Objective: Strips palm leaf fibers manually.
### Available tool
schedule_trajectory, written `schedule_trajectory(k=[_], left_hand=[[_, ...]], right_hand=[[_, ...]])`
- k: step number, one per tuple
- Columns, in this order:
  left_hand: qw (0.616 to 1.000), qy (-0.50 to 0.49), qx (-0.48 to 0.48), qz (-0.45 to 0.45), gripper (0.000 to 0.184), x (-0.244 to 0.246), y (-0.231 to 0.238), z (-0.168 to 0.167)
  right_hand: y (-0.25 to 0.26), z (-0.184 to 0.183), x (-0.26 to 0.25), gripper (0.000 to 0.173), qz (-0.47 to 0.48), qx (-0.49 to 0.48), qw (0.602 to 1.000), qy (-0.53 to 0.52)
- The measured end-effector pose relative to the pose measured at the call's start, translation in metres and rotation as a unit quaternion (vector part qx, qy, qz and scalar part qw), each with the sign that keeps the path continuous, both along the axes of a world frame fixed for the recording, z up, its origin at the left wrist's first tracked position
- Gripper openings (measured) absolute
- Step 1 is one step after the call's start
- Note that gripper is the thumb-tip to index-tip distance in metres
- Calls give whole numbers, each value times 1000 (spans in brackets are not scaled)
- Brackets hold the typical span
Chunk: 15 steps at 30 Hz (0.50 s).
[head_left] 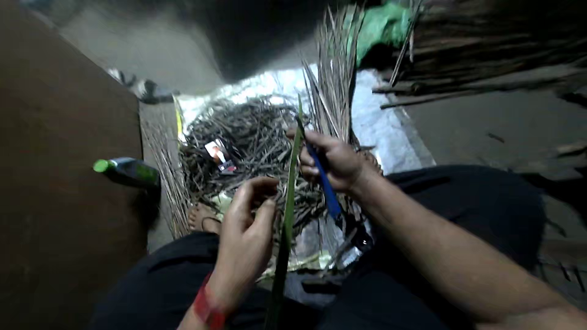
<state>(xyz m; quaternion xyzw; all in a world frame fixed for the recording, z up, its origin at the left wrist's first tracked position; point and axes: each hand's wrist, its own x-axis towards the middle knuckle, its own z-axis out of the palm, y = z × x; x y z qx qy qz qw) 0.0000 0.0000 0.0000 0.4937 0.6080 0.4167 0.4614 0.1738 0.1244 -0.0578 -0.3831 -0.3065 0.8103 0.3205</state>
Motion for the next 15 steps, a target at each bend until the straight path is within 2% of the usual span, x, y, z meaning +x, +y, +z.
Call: schedule_trajectory(k=[2, 4, 6, 11, 13, 15], left_hand=[[996, -6, -81, -25, 36, -6, 33, -12], [989, -51, -135, -33, 37, -3, 54, -18], [983, -114, -143, -14, 32, 3, 63, -18], [961, -229, -155, 4, 12, 6, 67, -17], [956, -246, -157, 19, 16, 4, 69, -19], [954, -253, -162, 20, 28, 3, 70, -19]], right_hand=[[-2, 1, -4, 44, 7, 27, 999, -39], [-4, 6, -9, 39, -6, 41, 996, -79], [-6, 9, -14, 35, -13, 64, 992, -104], [-9, 8, -26, 39, -18, 86, 989, -116], [-8, 9, -31, 40, -23, 76, 992, -101], [-6, 11, -36, 38, -31, 65, 993, -96]])
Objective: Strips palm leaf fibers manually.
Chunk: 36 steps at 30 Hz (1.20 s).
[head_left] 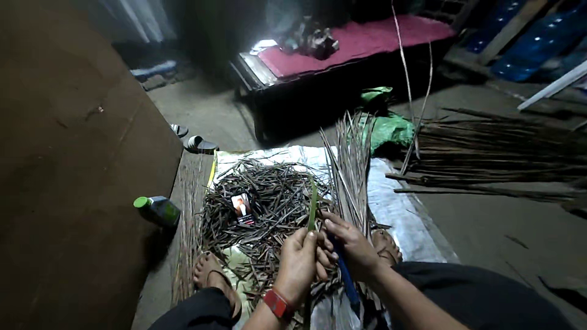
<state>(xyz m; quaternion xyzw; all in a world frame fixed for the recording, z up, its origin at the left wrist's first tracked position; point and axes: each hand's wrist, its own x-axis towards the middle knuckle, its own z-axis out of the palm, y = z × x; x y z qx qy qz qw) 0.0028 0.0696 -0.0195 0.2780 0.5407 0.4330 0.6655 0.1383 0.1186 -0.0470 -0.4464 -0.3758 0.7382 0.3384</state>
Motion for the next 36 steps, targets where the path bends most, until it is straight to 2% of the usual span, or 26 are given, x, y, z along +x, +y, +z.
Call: schedule_trajectory(k=[2, 8, 11, 13, 16, 22, 28, 36], left_hand=[[1000, -7, -12, -11, 35, -1, 1, 0], [997, -1, -75, -6, 39, -6, 0, -5], [999, 41, -29, -12, 41, -4, -4, -16], [999, 35, 2, -31, 40, 0, -8, -19], [998, 42, 2, -49, 37, 3, -11, -21], [998, 58, -14, 13, 40, 0, -12, -26], [995, 92, 17, 30, 24, -1, -17, -36], [996, 82, 17, 30, 25, 3, -25, -33]], right_hand=[[2, 0, -4, 37, 6, 0, 1000, 6], [3, -1, -5, 42, 44, 18, 999, 23], [-2, 3, -5, 40, 43, 4, 999, 9], [-4, 3, -5, 39, 27, 7, 1000, 0], [-5, 2, -4, 38, 6, 7, 1000, -1], [-6, -5, -1, 42, 6, -1, 1000, 19], [-17, 0, -10, 37, 25, -21, 999, -19], [-19, -3, -13, 35, 17, -15, 1000, -20]])
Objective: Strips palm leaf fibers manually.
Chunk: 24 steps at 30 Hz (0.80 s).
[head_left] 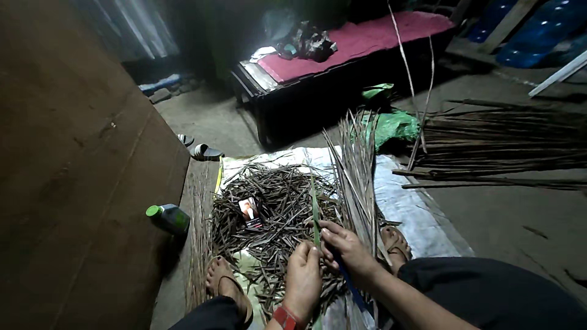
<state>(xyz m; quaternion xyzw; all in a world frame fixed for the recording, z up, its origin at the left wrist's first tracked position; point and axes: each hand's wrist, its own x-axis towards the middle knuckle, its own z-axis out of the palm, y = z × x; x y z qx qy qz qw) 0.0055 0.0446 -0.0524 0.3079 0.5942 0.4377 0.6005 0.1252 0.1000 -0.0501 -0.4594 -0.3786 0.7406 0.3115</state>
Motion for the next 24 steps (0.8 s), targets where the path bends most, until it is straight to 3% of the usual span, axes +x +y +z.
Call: schedule_trajectory(k=[13, 24], left_hand=[[994, -75, -83, 1, 29, 5, 0, 18], [993, -59, -92, -37, 29, 5, -4, 21]], right_hand=[[-4, -9, 1, 32, -9, 78, 995, -67], [33, -15, 17, 38, -87, 40, 993, -64]])
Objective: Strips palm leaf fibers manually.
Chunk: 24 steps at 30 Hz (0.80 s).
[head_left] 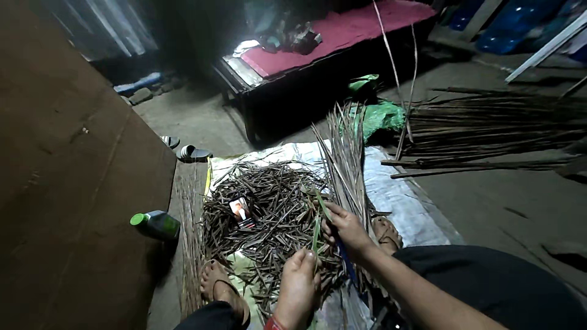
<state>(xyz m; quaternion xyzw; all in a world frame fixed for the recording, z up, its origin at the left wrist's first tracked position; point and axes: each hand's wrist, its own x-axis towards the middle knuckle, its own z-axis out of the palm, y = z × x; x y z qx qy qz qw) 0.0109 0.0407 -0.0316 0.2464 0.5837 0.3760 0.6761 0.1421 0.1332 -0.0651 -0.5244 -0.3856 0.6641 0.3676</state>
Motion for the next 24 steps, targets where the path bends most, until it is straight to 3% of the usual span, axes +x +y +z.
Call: schedule_trajectory(k=[8, 13, 17, 20, 21, 22, 24], left_hand=[[992, -46, 8, -116, 27, -1, -11, 2], [965, -110, 67, -229, 24, -19, -9, 7], [951, -213, 187, -121, 22, -49, -8, 31], [882, -367, 278, -104, 20, -80, -1, 40], [873, -376, 294, -100, 21, -86, 1, 43], [888, -341, 298, -79, 21, -89, 2, 45], [951, -172, 256, 4, 28, -81, 7, 44]], right_hand=[[30, 3, 19, 38, -95, -38, 993, 56], [44, -8, 30, 39, -137, -64, 987, 60], [47, -15, 36, 38, -176, -134, 974, 47], [45, -26, 37, 35, -197, -186, 962, 18], [45, -29, 38, 34, -200, -193, 960, 5], [44, -32, 39, 36, -193, -192, 962, -18], [37, -28, 37, 41, -127, -165, 974, -87]])
